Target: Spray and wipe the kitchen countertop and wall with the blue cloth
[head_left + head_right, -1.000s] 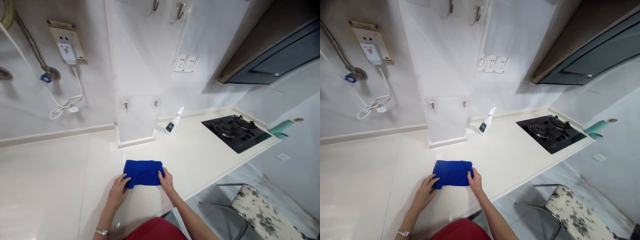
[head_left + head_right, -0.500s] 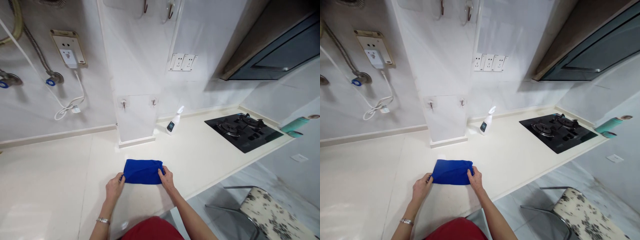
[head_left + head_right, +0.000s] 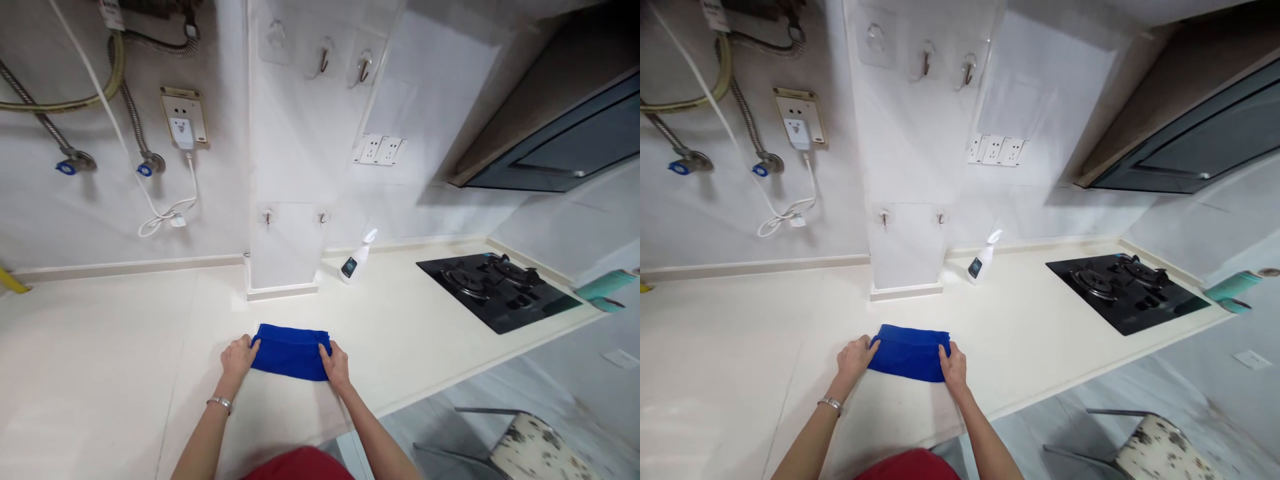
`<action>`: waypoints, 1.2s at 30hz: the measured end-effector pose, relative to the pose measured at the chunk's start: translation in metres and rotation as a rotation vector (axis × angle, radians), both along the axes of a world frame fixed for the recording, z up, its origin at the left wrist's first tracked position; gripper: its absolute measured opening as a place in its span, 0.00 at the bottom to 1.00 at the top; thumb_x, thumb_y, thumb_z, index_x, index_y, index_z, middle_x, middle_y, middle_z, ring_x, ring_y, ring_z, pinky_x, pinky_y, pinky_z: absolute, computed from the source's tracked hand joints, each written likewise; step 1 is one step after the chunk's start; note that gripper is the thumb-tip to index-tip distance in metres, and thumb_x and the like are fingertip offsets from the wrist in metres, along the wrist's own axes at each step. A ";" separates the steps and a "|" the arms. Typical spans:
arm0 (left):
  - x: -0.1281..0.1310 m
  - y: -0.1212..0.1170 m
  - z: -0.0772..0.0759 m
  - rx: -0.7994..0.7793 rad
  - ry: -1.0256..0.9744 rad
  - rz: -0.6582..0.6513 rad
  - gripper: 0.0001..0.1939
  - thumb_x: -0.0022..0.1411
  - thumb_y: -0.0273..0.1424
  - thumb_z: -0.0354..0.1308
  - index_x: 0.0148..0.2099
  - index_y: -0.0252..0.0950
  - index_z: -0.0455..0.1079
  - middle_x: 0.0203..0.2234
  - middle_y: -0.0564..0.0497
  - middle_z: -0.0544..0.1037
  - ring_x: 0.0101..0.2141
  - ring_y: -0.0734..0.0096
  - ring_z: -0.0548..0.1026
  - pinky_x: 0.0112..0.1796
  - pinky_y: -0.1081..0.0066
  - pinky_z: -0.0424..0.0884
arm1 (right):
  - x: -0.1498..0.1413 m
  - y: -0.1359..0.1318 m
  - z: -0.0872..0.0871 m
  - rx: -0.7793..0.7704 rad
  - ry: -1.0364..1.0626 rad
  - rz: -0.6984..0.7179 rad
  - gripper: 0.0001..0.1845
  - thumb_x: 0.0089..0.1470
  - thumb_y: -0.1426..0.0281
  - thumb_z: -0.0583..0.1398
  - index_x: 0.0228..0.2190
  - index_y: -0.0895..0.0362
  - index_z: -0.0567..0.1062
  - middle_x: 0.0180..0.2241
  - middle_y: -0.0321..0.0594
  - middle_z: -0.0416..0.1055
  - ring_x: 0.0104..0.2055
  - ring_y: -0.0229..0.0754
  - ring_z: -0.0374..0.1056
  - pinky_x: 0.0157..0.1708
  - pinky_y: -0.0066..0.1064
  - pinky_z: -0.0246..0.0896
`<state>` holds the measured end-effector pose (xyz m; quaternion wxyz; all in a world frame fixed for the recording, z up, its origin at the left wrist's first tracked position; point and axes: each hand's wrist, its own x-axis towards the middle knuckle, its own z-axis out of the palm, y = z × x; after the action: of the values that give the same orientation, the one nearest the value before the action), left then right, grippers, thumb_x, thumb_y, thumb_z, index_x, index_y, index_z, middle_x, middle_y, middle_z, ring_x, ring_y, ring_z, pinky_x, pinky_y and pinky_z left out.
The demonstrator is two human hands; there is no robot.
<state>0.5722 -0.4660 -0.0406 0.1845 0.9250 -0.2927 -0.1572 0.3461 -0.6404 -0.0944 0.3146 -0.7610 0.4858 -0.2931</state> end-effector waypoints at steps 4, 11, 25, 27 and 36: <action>0.016 0.004 -0.001 -0.045 0.040 -0.029 0.21 0.62 0.51 0.50 0.34 0.42 0.76 0.35 0.44 0.83 0.40 0.55 0.79 0.37 0.63 0.69 | -0.010 -0.009 0.007 -0.012 0.014 -0.038 0.28 0.51 0.41 0.49 0.24 0.51 0.71 0.22 0.44 0.71 0.27 0.49 0.67 0.32 0.39 0.62; 0.063 0.021 -0.005 -0.212 -0.073 -0.006 0.19 0.66 0.38 0.45 0.50 0.40 0.73 0.48 0.43 0.79 0.45 0.61 0.76 0.41 0.65 0.70 | -0.013 -0.023 0.040 -0.003 0.030 -0.001 0.24 0.49 0.45 0.53 0.25 0.52 0.73 0.22 0.44 0.72 0.28 0.49 0.67 0.32 0.39 0.62; 0.086 0.029 -0.045 -0.408 -0.148 0.044 0.17 0.64 0.29 0.46 0.49 0.40 0.73 0.46 0.49 0.78 0.38 0.70 0.75 0.37 0.71 0.67 | 0.041 0.016 0.041 0.198 0.124 0.157 0.21 0.56 0.50 0.56 0.42 0.52 0.73 0.37 0.45 0.76 0.41 0.47 0.74 0.38 0.36 0.65; 0.087 0.029 -0.047 -0.414 -0.144 0.049 0.16 0.64 0.30 0.46 0.49 0.40 0.73 0.46 0.49 0.78 0.38 0.71 0.75 0.37 0.71 0.67 | 0.042 0.016 0.034 0.223 0.160 0.104 0.17 0.53 0.52 0.60 0.36 0.52 0.73 0.37 0.48 0.76 0.46 0.52 0.72 0.41 0.39 0.64; 0.092 0.030 -0.046 -0.437 -0.141 0.057 0.15 0.62 0.30 0.47 0.46 0.40 0.73 0.44 0.48 0.79 0.37 0.70 0.77 0.38 0.71 0.71 | 0.065 0.031 0.025 0.687 -0.061 0.101 0.18 0.38 0.57 0.68 0.29 0.55 0.75 0.30 0.47 0.78 0.37 0.53 0.76 0.32 0.39 0.70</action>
<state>0.6640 -0.4356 -0.0863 0.3638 0.8796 -0.3059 -0.0200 0.4109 -0.6090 -0.0697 0.5807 -0.6248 0.5082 -0.1190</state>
